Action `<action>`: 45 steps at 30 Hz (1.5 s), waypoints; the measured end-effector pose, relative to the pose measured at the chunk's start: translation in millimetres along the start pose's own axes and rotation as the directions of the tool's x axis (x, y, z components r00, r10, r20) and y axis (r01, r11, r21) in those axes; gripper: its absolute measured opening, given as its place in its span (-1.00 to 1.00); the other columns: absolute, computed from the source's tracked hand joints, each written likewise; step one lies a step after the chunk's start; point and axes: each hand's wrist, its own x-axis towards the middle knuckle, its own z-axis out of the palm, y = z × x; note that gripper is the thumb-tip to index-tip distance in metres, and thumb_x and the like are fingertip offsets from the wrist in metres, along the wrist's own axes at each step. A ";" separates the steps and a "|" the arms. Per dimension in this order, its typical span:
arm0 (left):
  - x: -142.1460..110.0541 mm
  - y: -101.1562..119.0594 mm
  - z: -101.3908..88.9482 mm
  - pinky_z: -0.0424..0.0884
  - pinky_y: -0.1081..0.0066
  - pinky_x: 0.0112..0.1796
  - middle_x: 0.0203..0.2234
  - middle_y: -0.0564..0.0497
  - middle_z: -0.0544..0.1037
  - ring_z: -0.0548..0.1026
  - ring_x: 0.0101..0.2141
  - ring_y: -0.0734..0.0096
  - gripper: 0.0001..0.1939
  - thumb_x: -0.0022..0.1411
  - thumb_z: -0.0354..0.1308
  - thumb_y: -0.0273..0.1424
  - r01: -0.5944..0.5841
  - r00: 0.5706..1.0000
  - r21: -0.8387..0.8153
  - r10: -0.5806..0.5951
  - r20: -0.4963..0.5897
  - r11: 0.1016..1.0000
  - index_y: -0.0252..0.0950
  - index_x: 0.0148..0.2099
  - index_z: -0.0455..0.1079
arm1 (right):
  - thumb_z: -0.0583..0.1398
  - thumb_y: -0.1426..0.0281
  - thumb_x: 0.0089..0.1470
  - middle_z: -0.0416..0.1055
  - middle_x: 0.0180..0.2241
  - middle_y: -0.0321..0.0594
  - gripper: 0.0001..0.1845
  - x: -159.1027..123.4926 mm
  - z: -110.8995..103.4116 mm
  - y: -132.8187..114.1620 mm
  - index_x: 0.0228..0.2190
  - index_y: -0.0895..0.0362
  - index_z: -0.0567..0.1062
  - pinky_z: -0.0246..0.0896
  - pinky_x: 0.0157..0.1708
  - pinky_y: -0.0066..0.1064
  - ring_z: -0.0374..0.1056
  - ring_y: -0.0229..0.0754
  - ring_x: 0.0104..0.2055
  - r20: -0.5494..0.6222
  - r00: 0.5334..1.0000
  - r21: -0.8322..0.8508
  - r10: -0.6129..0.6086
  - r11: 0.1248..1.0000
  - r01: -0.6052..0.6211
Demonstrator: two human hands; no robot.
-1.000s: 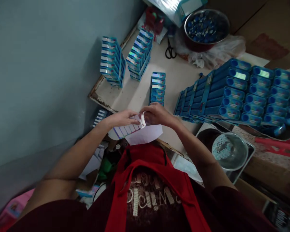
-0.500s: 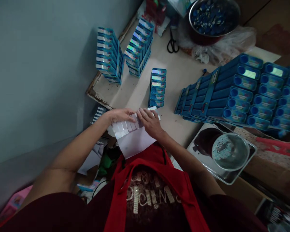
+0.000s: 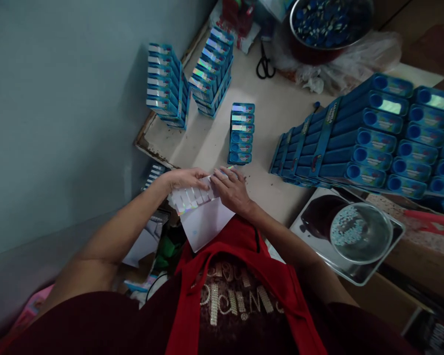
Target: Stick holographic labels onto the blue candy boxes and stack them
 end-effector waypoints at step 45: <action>101.4 61.3 -15.3 0.40 0.47 -0.35 -0.46 0.01 0.61 0.51 -0.43 0.48 -0.56 0.00 0.61 -0.07 -0.498 0.803 -0.357 0.265 -0.534 0.790 -0.29 -0.36 0.55 | 0.38 -0.02 0.10 0.39 -0.50 -0.35 -0.59 112.8 -44.5 74.6 -0.36 0.09 0.61 0.33 -0.45 -0.36 0.35 -0.20 -0.46 -0.045 0.333 0.658 0.942 0.279 -0.699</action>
